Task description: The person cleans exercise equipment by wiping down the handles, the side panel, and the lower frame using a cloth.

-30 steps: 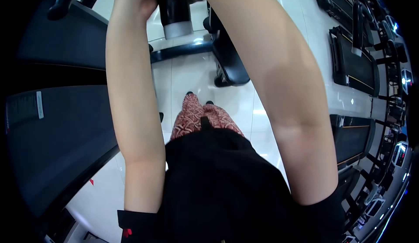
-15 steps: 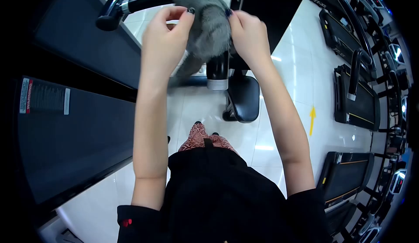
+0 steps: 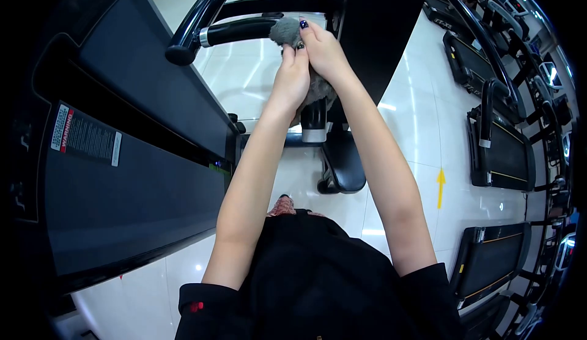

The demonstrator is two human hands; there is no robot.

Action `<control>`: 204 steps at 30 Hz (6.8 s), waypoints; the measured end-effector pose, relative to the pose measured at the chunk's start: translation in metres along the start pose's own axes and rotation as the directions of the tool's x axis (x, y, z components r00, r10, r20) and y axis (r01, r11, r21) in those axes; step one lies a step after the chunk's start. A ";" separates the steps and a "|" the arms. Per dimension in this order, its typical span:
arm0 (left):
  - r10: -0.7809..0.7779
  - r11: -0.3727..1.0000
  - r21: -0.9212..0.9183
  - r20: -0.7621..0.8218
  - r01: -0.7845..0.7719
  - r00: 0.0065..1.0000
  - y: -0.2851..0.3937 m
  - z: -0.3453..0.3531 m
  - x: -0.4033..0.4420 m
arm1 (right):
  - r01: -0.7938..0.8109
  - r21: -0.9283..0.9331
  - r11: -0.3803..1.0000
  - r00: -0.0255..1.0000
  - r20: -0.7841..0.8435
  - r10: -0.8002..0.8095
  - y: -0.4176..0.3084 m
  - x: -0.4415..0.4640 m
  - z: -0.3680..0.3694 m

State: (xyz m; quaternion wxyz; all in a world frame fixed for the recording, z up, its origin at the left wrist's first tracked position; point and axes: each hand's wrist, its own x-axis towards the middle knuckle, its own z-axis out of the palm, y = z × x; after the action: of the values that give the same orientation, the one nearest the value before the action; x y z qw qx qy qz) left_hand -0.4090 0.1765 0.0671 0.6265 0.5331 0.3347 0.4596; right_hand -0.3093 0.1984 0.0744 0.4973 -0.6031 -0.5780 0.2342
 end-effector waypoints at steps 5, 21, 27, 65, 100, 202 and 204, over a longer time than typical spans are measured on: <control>0.078 0.987 0.139 0.051 -0.085 0.996 -0.015 -0.004 -0.012 | 0.006 -0.047 0.999 0.991 -0.130 -0.012 -0.008 -0.025 0.002; 0.134 0.845 0.510 0.094 -0.164 0.986 -0.015 -0.012 -0.123 | -0.205 0.109 0.973 0.968 -0.125 0.218 -0.024 -0.138 0.003; -0.050 0.917 0.397 0.033 0.033 0.998 -0.010 -0.022 -0.142 | -0.188 0.164 0.968 0.971 -0.120 0.209 -0.021 -0.154 0.009; 0.380 0.919 0.298 -0.497 -0.258 0.780 0.009 -0.087 -0.012 | 0.539 -0.528 0.656 0.798 0.072 -0.598 -0.087 0.031 0.100; -0.126 0.883 -0.466 -0.130 0.052 0.984 -0.018 -0.073 -0.004 | 0.579 -0.620 0.530 0.672 -0.005 -0.740 -0.067 0.020 0.098; -0.013 0.959 0.270 -0.248 0.082 0.969 0.098 -0.455 -0.561 | 0.019 0.644 0.765 0.999 -0.039 0.008 -0.274 -0.389 0.430; -0.047 0.913 0.383 -0.239 0.139 0.970 0.112 -0.485 -0.567 | -0.013 0.744 0.668 0.996 -0.050 0.075 -0.301 -0.380 0.427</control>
State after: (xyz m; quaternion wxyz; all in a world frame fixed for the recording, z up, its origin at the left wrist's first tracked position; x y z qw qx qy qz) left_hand -1.0754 -0.1762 0.0353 0.4849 0.5768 0.5147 0.4090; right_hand -0.8999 -0.0631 0.0564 0.7154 -0.3710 -0.3989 0.4376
